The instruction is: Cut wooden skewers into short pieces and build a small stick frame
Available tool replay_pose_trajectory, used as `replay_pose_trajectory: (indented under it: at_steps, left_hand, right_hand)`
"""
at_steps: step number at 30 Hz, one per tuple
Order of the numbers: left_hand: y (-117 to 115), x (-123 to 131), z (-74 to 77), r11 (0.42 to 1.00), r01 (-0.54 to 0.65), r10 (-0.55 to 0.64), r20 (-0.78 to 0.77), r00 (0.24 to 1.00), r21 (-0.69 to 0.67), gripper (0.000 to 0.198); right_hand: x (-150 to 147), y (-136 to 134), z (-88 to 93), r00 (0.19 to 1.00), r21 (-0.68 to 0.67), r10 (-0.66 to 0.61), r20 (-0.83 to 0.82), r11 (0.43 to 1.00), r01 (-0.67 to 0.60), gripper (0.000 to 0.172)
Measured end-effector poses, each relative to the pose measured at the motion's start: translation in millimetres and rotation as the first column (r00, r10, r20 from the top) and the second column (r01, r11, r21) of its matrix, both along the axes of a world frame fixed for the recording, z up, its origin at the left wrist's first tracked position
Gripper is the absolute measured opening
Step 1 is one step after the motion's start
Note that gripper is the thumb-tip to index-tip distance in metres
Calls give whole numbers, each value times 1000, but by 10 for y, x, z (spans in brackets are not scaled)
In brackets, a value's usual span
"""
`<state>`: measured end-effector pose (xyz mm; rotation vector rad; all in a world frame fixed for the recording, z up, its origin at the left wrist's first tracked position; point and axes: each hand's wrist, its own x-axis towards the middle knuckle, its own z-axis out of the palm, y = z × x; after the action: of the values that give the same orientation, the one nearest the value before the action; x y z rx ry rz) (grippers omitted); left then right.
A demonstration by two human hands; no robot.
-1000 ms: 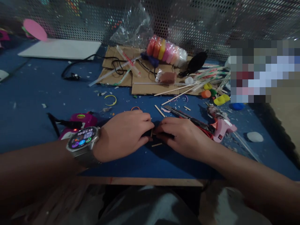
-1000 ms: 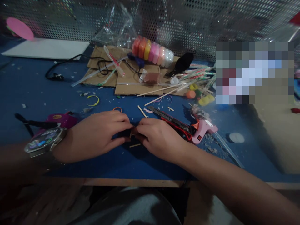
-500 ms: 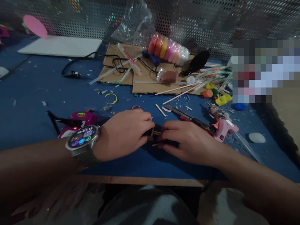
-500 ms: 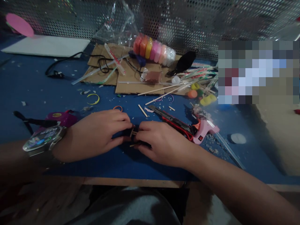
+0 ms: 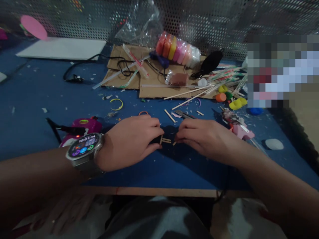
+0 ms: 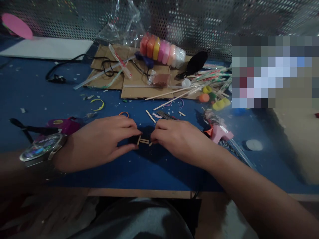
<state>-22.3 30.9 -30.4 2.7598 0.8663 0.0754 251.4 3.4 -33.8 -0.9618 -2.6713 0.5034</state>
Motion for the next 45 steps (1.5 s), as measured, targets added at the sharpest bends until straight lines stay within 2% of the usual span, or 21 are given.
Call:
replay_pose_trajectory:
  at_steps: [6,14,22,32,39,45]
  left_hand:
    - [8,6,18,1000,-7,7,-13,1000,-7,22]
    - [2,5,28,1000,-10,9,-19,1000,-24,18]
    - [0,1,21,1000,-3,3,-28,1000,3,23]
    - [-10,-1,17,1000,5,-5,-2,1000,27,23]
    - [-4,-6,12,1000,1,-1,11,1000,9,23]
    - [-3,2,10,1000,-4,4,2,1000,-5,20]
  right_hand:
    - [-52,22,-57,1000,-6,22,21,1000,-22,27]
    - [-65,-11,-63,998,-68,-38,-51,997,35,19]
    - [-76,-71,-32,984,-74,-178,15,981,179,39]
    - [-107,-117,-49,963,-76,-264,58,960,268,28]
    - [-149,-136,-38,964,-58,-263,29,963,265,18]
    - [-182,-152,-38,967,-66,-255,10,965,255,19]
